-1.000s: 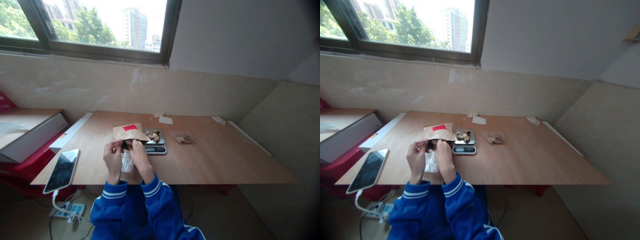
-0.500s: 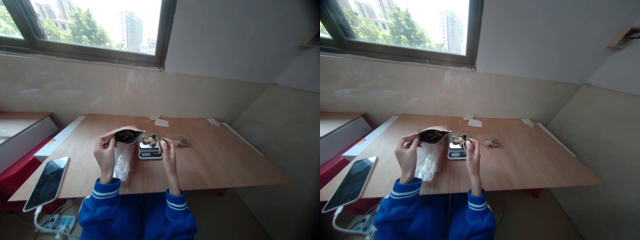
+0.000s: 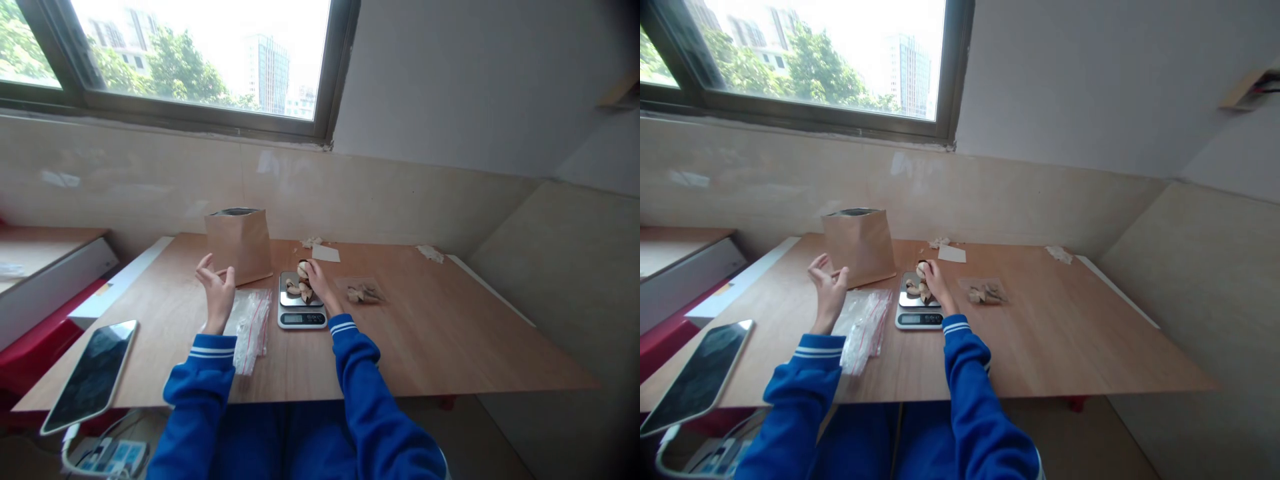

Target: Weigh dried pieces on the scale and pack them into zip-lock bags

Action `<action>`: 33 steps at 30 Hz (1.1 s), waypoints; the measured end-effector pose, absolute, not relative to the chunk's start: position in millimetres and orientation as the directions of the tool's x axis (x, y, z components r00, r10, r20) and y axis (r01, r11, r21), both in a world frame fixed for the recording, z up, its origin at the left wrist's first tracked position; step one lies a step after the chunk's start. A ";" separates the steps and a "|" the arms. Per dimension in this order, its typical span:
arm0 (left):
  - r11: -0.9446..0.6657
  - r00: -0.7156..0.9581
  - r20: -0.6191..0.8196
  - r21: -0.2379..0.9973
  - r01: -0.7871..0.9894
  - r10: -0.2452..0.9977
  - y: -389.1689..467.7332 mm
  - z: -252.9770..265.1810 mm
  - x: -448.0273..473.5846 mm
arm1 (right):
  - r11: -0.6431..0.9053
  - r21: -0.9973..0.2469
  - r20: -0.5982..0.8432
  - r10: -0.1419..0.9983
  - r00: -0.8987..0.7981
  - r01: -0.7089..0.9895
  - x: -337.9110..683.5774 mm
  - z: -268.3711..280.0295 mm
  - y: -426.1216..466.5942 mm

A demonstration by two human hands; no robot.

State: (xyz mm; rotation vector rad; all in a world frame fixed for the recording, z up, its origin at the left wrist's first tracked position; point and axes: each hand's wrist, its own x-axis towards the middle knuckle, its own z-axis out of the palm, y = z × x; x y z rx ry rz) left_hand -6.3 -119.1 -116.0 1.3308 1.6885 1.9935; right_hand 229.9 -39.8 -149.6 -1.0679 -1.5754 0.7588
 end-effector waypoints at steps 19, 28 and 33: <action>-0.060 -0.500 0.318 0.883 0.466 0.806 -172.5 -215.1 5.1 | 0.401 -0.747 0.402 0.908 -0.120 0.531 268.3 -181.2 -43.8; -0.062 -0.493 0.310 0.887 0.457 0.813 -173.0 -216.4 4.1 | 0.399 -0.711 0.506 0.862 0.027 0.579 291.6 -197.8 -48.7; -0.071 -0.480 0.317 0.884 0.463 0.818 -172.7 -216.9 3.7 | 0.355 -0.676 0.511 0.857 0.064 0.646 297.3 -225.0 -60.5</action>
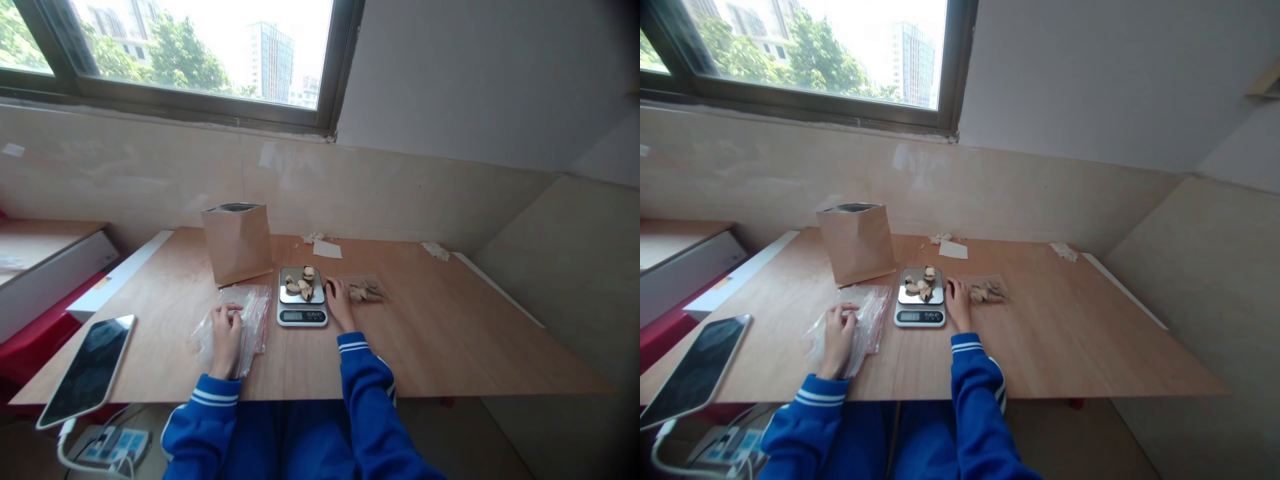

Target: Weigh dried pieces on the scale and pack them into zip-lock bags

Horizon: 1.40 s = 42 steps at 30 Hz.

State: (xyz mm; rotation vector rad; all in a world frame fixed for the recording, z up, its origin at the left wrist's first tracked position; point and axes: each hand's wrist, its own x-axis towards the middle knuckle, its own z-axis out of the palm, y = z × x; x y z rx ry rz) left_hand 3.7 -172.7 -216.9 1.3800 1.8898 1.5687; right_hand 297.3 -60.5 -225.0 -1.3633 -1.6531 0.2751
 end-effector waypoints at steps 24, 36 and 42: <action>-0.078 -0.438 0.347 0.848 0.524 0.829 -172.7 -220.4 1.9 | 0.318 -0.672 0.510 0.854 0.106 0.668 296.4 -237.8 -62.8; -0.082 -0.436 0.347 0.850 0.520 0.830 -173.2 -219.4 2.3 | 0.358 -0.705 0.561 0.810 0.173 0.612 295.0 -221.7 -71.4; -0.081 -0.438 0.349 0.849 0.522 0.829 -173.4 -218.7 2.6 | 0.456 -0.683 0.631 0.762 0.146 0.571 285.2 -207.8 -79.6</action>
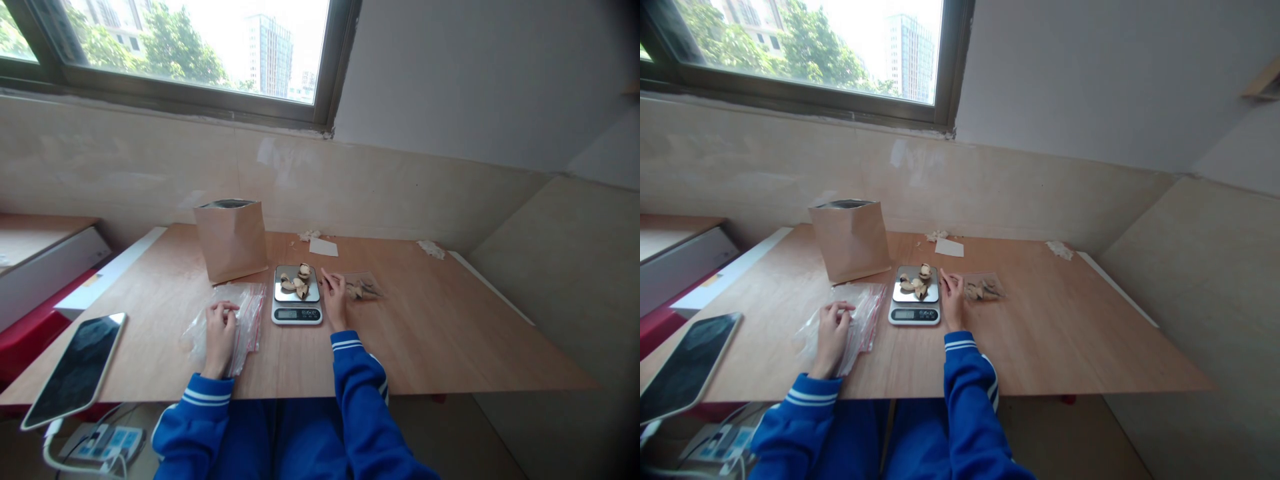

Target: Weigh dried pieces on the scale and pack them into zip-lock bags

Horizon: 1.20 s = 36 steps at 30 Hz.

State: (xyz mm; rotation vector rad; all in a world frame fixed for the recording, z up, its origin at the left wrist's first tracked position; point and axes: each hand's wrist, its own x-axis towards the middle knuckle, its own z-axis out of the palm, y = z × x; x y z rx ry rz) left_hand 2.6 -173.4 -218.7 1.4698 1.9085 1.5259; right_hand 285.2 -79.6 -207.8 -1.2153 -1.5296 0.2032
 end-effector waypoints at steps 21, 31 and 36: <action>-0.093 -0.427 0.373 0.832 0.547 0.824 -173.6 -219.6 2.5 | 0.359 -0.796 0.534 0.796 0.285 0.488 286.1 -207.8 -82.2; -0.121 -0.478 0.412 0.841 0.528 0.776 -181.3 -204.2 11.9 | 0.353 -0.801 0.529 0.795 0.296 0.484 289.0 -215.1 -78.2; -0.332 -0.390 0.704 0.656 0.678 0.594 -196.4 -188.2 19.2 | 0.358 -0.806 0.535 0.781 0.323 0.471 290.5 -219.4 -75.2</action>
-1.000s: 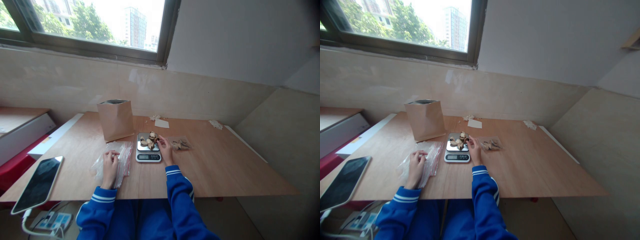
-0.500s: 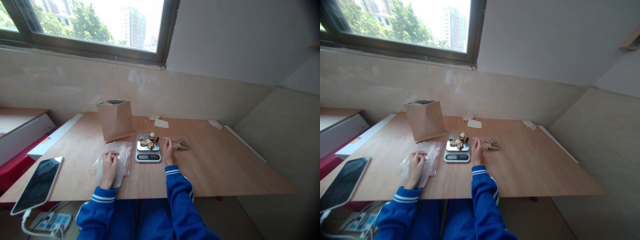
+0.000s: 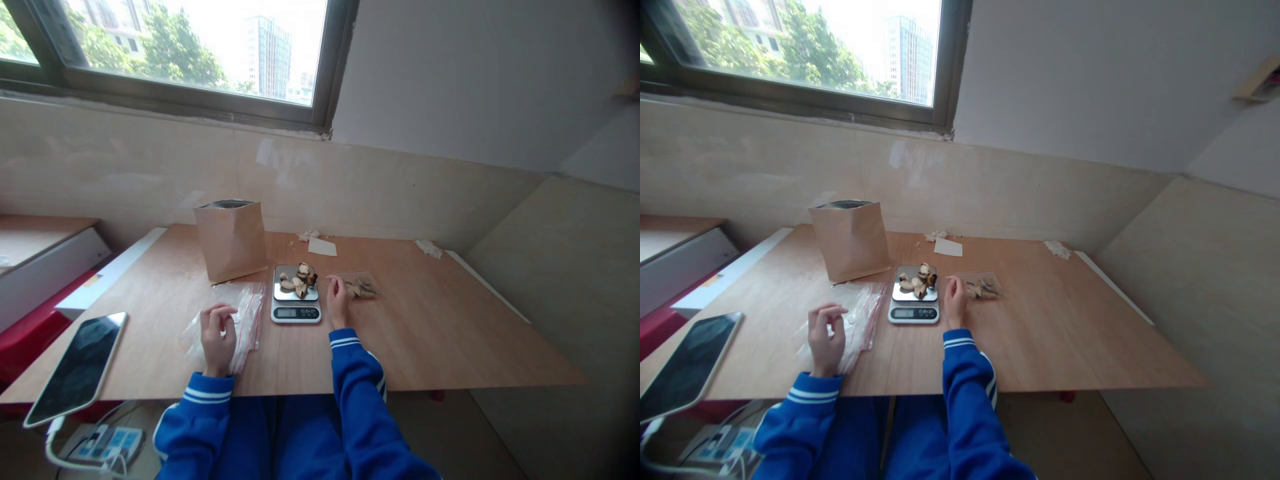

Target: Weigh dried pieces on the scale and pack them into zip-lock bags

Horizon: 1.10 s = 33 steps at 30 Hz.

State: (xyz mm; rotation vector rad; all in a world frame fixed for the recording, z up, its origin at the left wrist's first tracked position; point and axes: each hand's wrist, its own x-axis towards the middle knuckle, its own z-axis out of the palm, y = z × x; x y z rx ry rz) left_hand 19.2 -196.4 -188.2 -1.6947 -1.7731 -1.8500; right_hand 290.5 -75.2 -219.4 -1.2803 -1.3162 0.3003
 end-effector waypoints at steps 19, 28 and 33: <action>0.055 0.042 -0.189 0.478 0.876 0.981 -201.9 -179.3 6.5 | 0.405 -0.775 0.558 0.799 0.224 0.485 287.0 -214.4 -79.8; 0.027 0.084 -0.192 0.516 0.856 0.978 -202.0 -179.1 4.4 | 0.491 -0.677 0.609 0.792 0.043 0.548 283.7 -210.8 -79.3; 0.028 0.080 -0.177 0.535 0.844 0.981 -201.7 -180.7 4.2 | 0.492 -0.676 0.622 0.780 0.067 0.549 284.5 -213.2 -79.0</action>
